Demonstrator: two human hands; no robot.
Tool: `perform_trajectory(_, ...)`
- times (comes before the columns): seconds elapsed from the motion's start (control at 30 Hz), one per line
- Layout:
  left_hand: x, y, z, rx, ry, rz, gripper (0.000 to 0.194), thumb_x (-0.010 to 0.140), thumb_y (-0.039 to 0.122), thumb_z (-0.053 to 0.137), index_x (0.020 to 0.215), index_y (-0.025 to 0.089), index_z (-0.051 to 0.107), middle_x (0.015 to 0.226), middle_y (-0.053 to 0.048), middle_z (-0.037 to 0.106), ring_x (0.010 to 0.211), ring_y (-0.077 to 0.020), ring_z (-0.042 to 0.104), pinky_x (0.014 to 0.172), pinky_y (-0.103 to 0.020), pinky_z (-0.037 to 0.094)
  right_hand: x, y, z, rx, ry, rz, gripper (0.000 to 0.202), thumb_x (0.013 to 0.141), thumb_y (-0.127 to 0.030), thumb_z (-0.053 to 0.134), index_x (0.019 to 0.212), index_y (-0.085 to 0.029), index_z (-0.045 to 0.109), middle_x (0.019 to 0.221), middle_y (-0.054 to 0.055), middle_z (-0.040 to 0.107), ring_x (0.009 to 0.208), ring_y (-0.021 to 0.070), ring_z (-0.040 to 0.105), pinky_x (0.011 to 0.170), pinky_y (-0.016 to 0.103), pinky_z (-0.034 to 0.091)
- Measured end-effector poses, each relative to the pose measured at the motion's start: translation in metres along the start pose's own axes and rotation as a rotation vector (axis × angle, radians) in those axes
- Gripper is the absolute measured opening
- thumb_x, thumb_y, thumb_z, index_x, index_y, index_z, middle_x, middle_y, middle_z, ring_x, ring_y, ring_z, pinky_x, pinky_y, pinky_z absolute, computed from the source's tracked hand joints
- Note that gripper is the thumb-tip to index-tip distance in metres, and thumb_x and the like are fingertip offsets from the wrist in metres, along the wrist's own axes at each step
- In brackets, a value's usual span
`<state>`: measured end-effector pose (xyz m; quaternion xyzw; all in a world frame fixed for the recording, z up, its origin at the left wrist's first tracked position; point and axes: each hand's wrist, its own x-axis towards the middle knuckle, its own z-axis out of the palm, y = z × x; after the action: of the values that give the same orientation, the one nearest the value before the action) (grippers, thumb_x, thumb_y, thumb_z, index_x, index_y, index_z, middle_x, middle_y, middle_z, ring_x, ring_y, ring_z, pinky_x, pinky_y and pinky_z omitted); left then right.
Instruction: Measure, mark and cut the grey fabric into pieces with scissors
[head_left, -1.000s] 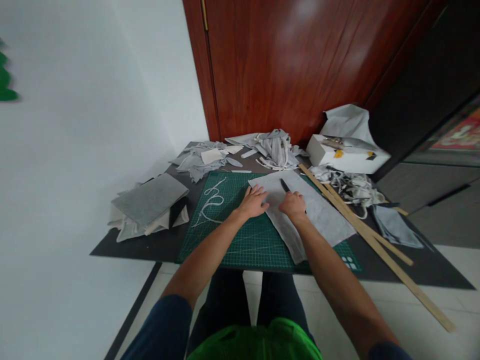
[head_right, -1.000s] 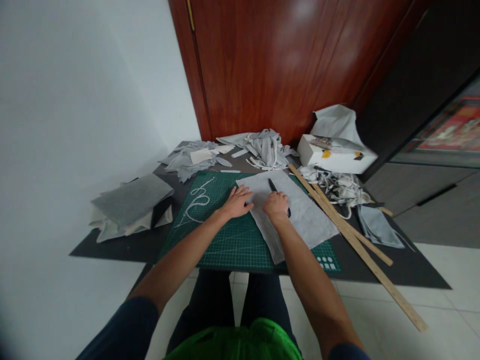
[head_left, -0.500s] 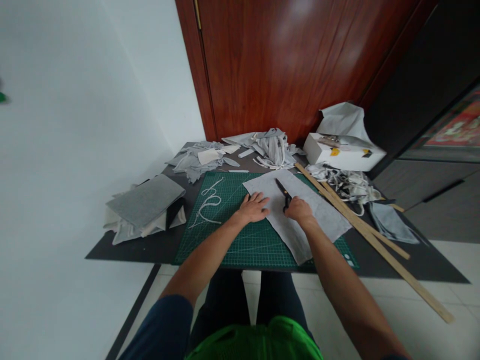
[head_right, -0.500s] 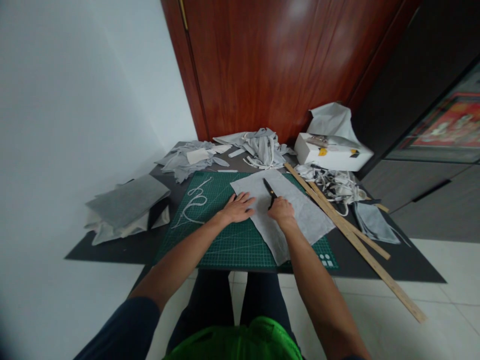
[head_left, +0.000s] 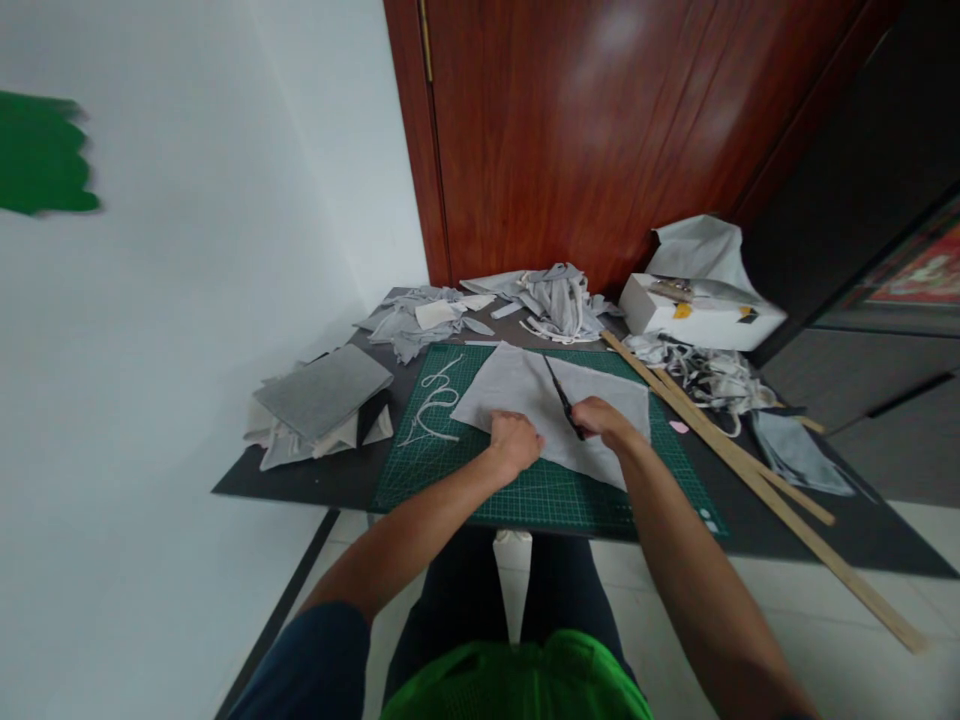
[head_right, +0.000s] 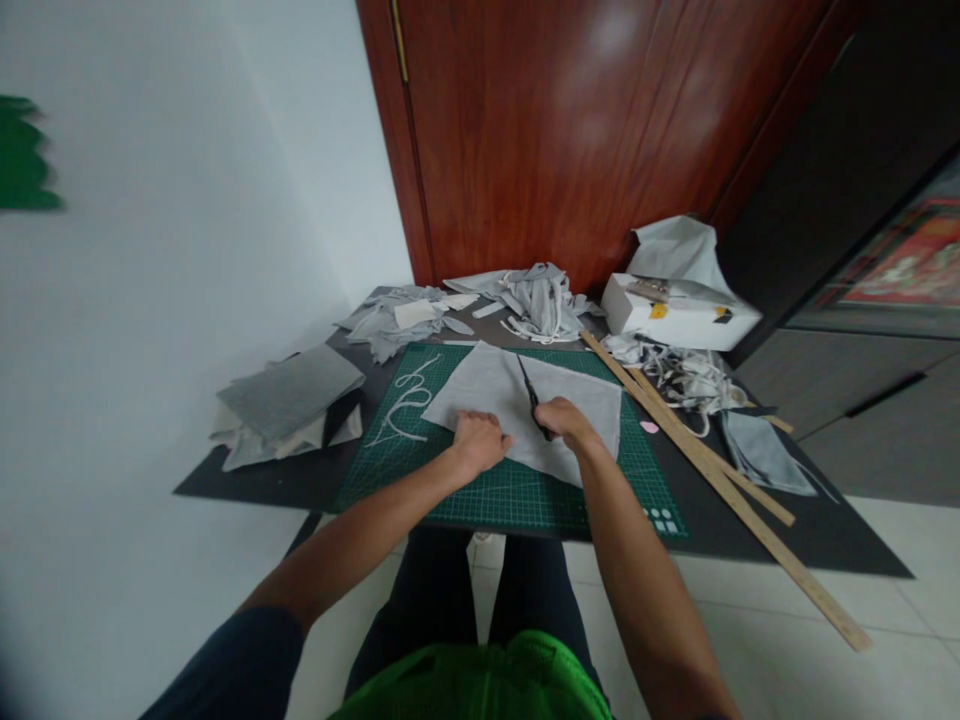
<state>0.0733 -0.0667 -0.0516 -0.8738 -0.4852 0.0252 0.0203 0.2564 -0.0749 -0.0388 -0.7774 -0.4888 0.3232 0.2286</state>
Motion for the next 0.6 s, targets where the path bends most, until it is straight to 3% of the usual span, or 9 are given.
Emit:
perform_trajectory(0.07, 0.006, -0.005, -0.003, -0.046, 0.017, 0.039, 0.049, 0.100, 0.044, 0.047, 0.112, 0.006, 0.077, 0.111, -0.025, 0.075, 0.107, -0.0358, 0.070, 0.099, -0.050, 0.046, -0.004, -0.002, -0.001, 0.127, -0.027, -0.039, 0.009, 0.065, -0.011, 0.061, 0.056, -0.014, 0.063, 0.049, 0.005, 0.060, 0.052, 0.0153, 0.059, 0.048, 0.023, 0.038)
perform_trajectory(0.13, 0.016, -0.013, -0.004, -0.086, 0.060, 0.165, 0.042, 0.099, 0.039, 0.051, 0.114, 0.010, 0.077, 0.119, -0.022, 0.074, 0.116, -0.0344, 0.067, 0.104, -0.047, 0.045, -0.007, -0.003, -0.003, 0.198, -0.037, -0.084, 0.009, 0.064, -0.011, 0.063, 0.056, -0.014, 0.063, 0.050, 0.004, 0.061, 0.052, 0.0140, 0.057, 0.049, 0.022, 0.037)
perform_trajectory(0.2, 0.026, -0.024, -0.002, -0.115, 0.078, 0.353, 0.049, 0.094, 0.043, 0.060, 0.135, 0.016, 0.068, 0.144, -0.019, 0.062, 0.139, -0.0345, 0.052, 0.118, -0.046, 0.036, -0.008, -0.003, -0.005, 0.275, -0.047, -0.099, 0.008, 0.065, -0.013, 0.066, 0.057, -0.014, 0.066, 0.052, 0.004, 0.063, 0.053, 0.0139, 0.057, 0.049, 0.022, 0.039)
perform_trajectory(0.27, 0.036, -0.031, 0.003, -0.147, 0.007, 0.450, 0.067, 0.093, 0.054, 0.062, 0.152, 0.024, 0.053, 0.164, -0.015, 0.043, 0.155, -0.0344, 0.031, 0.127, -0.051, 0.021, -0.009, -0.002, -0.008, 0.370, -0.061, -0.093, 0.008, 0.067, -0.016, 0.069, 0.059, -0.014, 0.067, 0.057, 0.006, 0.067, 0.053, 0.0140, 0.058, 0.050, 0.023, 0.041)
perform_trajectory(0.4, 0.051, -0.028, 0.017, -0.244, -0.137, 0.341, 0.080, 0.095, 0.073, 0.044, 0.163, 0.032, 0.034, 0.174, -0.010, 0.022, 0.161, -0.0359, 0.011, 0.127, -0.063, 0.005, -0.009, 0.003, -0.013, 0.549, -0.065, -0.074, 0.004, 0.067, -0.014, 0.070, 0.063, -0.015, 0.069, 0.066, 0.008, 0.073, 0.061, 0.0165, 0.064, 0.052, 0.023, 0.047)
perform_trajectory(0.6, 0.078, 0.013, 0.031, -0.337, -0.081, 0.093, 0.084, 0.095, 0.075, 0.033, 0.163, 0.025, 0.035, 0.174, -0.014, 0.017, 0.161, -0.0428, 0.004, 0.125, -0.069, -0.001, -0.011, 0.005, -0.019, 0.688, -0.010, -0.138, 0.009, 0.069, -0.020, 0.077, 0.075, -0.015, 0.072, 0.069, 0.007, 0.074, 0.062, 0.0161, 0.064, 0.051, 0.023, 0.045)
